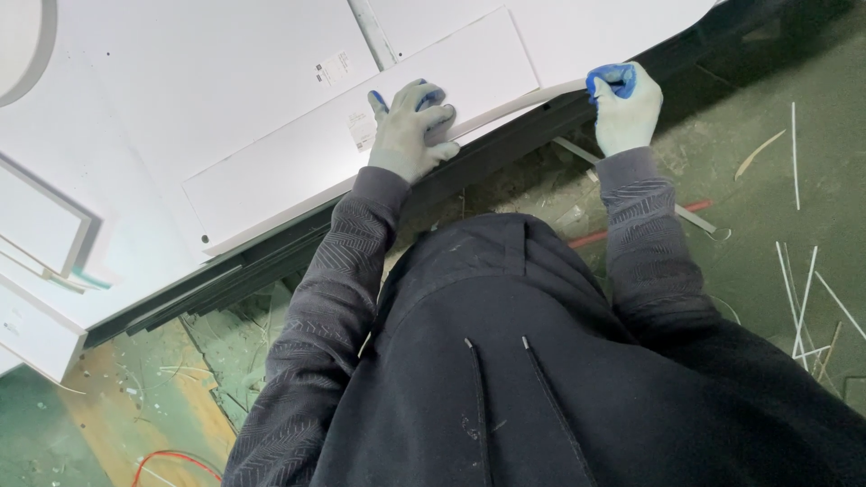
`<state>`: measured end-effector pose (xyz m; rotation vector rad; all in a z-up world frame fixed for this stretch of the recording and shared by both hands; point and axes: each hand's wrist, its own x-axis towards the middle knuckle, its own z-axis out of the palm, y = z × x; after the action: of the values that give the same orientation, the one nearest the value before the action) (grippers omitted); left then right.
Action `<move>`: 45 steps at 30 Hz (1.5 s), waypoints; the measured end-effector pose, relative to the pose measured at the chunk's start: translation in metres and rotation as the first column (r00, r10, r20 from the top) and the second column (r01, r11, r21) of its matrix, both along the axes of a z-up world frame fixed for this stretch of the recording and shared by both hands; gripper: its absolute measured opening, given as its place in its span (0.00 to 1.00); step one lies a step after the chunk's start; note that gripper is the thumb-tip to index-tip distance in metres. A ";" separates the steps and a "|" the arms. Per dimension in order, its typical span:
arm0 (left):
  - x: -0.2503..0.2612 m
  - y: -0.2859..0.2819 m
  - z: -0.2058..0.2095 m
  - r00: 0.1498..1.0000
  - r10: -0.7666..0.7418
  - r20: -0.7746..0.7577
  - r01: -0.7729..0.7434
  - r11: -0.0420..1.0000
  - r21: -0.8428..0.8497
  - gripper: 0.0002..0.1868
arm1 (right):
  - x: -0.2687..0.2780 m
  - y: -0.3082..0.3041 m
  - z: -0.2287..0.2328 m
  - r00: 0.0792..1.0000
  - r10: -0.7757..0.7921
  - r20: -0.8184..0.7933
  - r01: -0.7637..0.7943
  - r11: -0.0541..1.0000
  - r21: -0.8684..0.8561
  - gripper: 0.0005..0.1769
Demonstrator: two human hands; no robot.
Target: Applying adhesive and edge banding strips to the edges of wooden furniture panels.
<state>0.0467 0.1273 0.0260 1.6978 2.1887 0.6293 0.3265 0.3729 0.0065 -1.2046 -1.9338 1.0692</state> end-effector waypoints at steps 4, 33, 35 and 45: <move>-0.002 0.001 -0.011 0.999 -0.006 -0.036 0.007 1.000 0.012 0.20 | 0.001 0.005 -0.007 1.000 0.020 -0.015 -0.020 1.000 0.021 0.04; 0.041 0.062 -0.007 0.996 -0.003 0.085 -0.011 0.987 0.162 0.10 | -0.005 0.006 0.005 0.999 0.017 0.044 -0.019 0.999 0.035 0.01; 0.045 0.064 -0.005 0.996 0.021 0.083 -0.032 0.991 0.134 0.10 | -0.003 0.008 0.000 0.999 0.026 0.029 -0.027 0.998 0.049 0.01; 0.036 0.074 0.003 0.994 -0.080 -0.072 0.082 0.996 0.034 0.25 | -0.006 0.003 0.016 0.995 0.008 0.102 -0.001 0.998 -0.067 0.02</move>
<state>0.0830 0.2012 0.0290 1.8447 2.1551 0.6013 0.3206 0.3757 0.0228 -1.3151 -1.9928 1.1014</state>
